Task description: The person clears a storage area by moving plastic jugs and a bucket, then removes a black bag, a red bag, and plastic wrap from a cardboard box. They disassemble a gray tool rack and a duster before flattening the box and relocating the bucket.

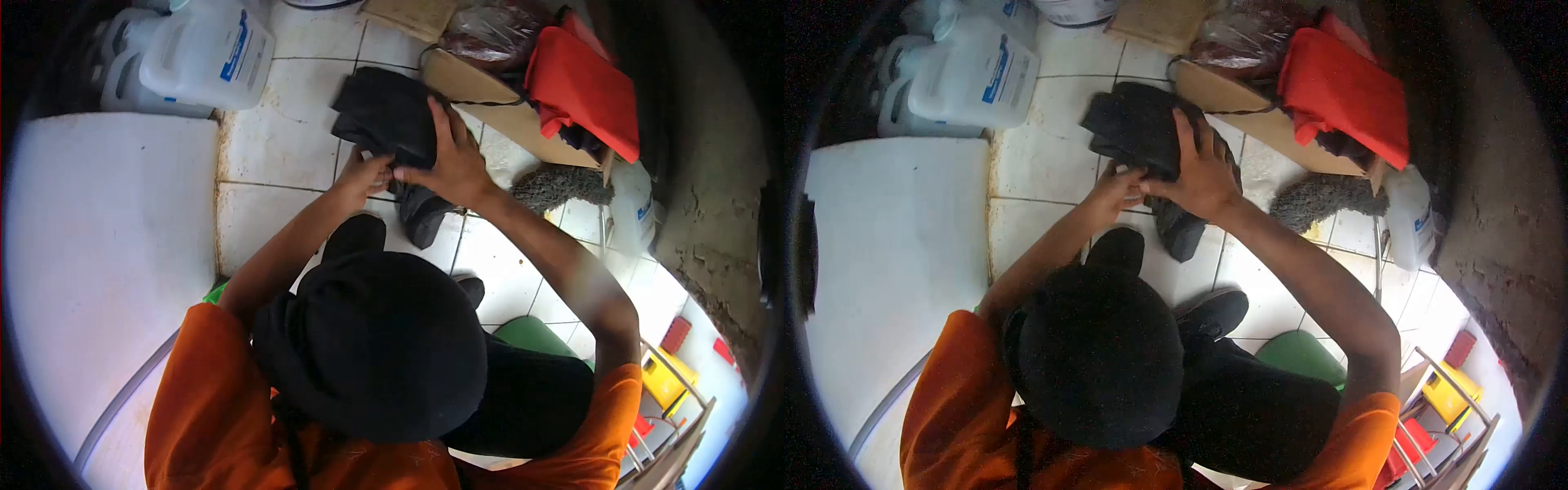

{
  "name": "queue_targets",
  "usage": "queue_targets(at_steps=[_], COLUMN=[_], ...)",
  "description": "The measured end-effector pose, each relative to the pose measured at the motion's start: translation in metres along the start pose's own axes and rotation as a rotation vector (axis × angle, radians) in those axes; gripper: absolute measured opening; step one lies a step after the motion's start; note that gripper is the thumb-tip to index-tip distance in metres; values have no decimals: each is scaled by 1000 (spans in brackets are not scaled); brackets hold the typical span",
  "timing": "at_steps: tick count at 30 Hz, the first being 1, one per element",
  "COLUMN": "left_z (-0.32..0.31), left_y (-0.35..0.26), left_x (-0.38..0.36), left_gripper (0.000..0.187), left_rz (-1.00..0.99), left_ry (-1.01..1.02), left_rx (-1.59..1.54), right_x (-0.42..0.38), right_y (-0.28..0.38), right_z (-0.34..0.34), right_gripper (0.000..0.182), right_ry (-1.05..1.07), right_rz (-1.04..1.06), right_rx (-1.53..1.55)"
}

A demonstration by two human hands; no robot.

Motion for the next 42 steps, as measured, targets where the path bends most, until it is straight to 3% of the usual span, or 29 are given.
queue_targets(at_steps=[1,3,5,7,8,9,12,13,15,17,18,19,21,23,25,27,28,31,32,36,42], left_z=[-10,-32,-51,-79,-90,-100,-118,-122,-122,-121,-117,-110,-103,-106,-108,-123,-133,-149,-153,-157,-158], left_y=[1,1,-8,-15,-18,-19,-32,-35,-38,-40,-41,-44,-53,-44,-37,-17,-12,-6,-6,-17,-39], left_x=[-10,-32,-48,-66,-72,-78,-97,-102,-103,-101,-90,-76,-61,-55,-50,-48,-51,-46,-41,-28,-33], left_gripper=[80,64,56,56,56,57,58,59,53,46,39,43,52,55,58,61,50,34,20,15,13], left_rz=[-4,31,50,72,83,89,64,25,13,-40,-88,-173,-447,-352,-263,-132,-140,-20,-18,-220,-165], left_ry=[16,177,291,460,480,498,596,668,733,708,669,593,337,279,210,510,670,650,663,585,547], left_rx=[13,34,70,219,227,322,528,626,664,836,872,958,931,897,857,804,730,702,697,745,697], right_x=[-8,-28,-45,-61,-71,-78,-102,-115,-142,-178,-192,-197,-213,-232,-251,-265,-264,-267,-270,-276,-308], right_y=[-14,-40,-50,-56,-66,-69,-73,-76,-96,-104,-107,-102,-93,-98,-108,-121,-116,-106,-106,-96,-103], right_z=[-5,-21,-24,-27,-29,-24,4,23,30,39,48,52,68,72,74,68,73,79,78,83,82], right_gripper=[114,121,115,101,74,74,40,41,40,40,42,42,37,36,36,34,34,34,34,33,43], right_ry=[-12,57,40,35,-76,-83,-184,-51,-209,-453,-500,-414,-543,-530,-700,-740,-781,-803,-819,-891,-884], right_rz=[-13,24,32,-114,-224,-243,-354,-488,-524,-725,-804,-819,-858,-827,-863,-742,-728,-720,-749,-932,-1037], right_rx=[-12,307,274,673,634,627,954,842,917,949,973,1216,1262,1255,1242,1370,1380,1347,1350,1307,1023])
Point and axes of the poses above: each hand's wrist, its own x-axis towards the middle knuckle, its own z-axis out of the back of the hand, y = z × x, the point moved 5 cm from there along x, towards the middle knuckle, and after that the axes turned 13 degrees about z, right-handed, at the moved point
